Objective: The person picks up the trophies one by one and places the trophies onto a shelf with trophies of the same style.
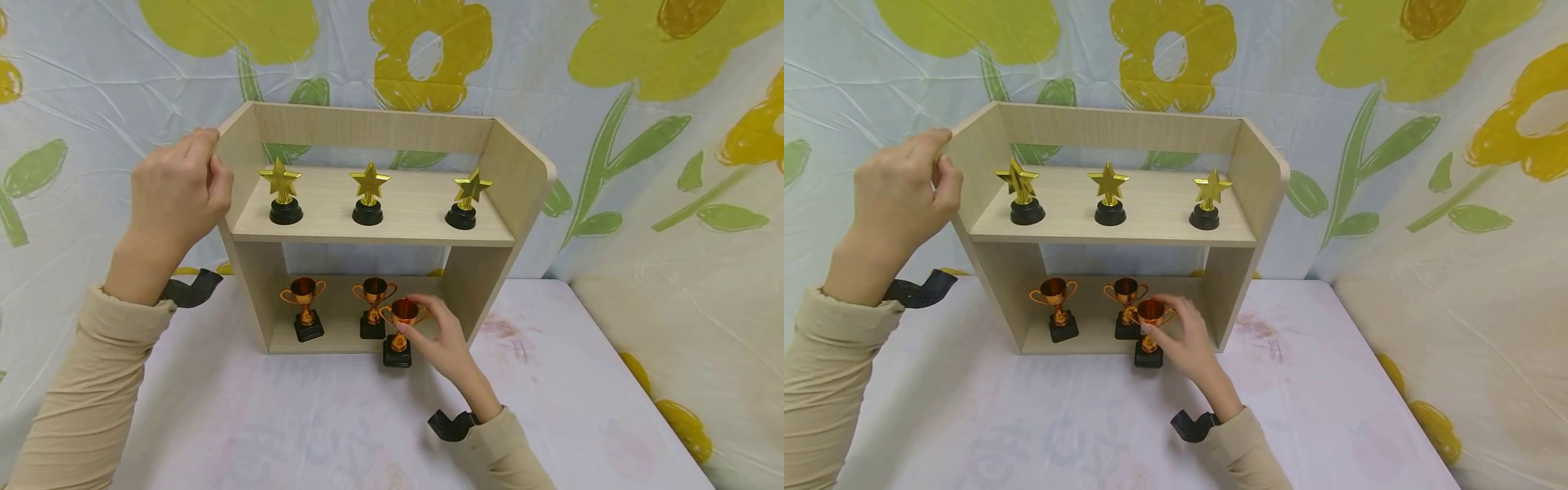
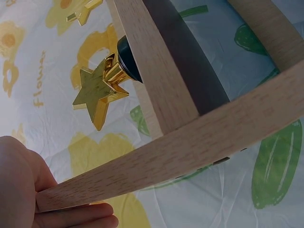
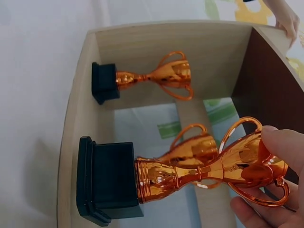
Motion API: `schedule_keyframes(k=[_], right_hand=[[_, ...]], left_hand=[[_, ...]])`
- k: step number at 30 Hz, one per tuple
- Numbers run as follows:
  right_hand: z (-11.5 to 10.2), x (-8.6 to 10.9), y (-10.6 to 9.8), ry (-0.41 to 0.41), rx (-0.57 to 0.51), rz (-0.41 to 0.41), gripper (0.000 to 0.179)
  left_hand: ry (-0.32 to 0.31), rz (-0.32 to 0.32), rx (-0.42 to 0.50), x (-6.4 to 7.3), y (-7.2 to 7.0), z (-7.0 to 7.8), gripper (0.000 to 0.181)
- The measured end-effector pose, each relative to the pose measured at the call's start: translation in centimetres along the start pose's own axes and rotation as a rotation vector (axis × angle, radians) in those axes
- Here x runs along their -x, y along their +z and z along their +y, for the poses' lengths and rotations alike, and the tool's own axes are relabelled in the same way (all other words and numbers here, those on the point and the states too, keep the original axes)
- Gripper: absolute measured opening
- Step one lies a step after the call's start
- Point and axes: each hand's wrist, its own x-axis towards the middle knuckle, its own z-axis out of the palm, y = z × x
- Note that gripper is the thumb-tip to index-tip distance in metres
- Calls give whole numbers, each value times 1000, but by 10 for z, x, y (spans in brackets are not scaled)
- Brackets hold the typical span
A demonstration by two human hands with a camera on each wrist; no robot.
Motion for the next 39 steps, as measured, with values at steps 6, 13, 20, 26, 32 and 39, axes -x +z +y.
schedule_keyframes(k=[6, 13, 20, 26, 32, 39], right_hand=[[2, -2, -6, 34, 23, 30, 49], [4, -3, -9, 56, 12, 53, 50], [10, -4, -13, 55, 27, 78, 49], [14, -5, -18, 87, 5, 102, 47], [-7, -10, -26, 136, -54, 139, 46], [-10, -14, -30, 182, -84, 180, 46]], left_hand=[[5, 1, 6, -1, 0, 1, 36], [11, 21, 8, 0, 1, 1, 34], [3, 21, 14, 0, 2, -1, 34], [-2, 12, 11, 0, 2, -1, 35], [-5, 9, 12, 0, 2, -1, 36], [2, 19, 11, 0, 1, -2, 34]])
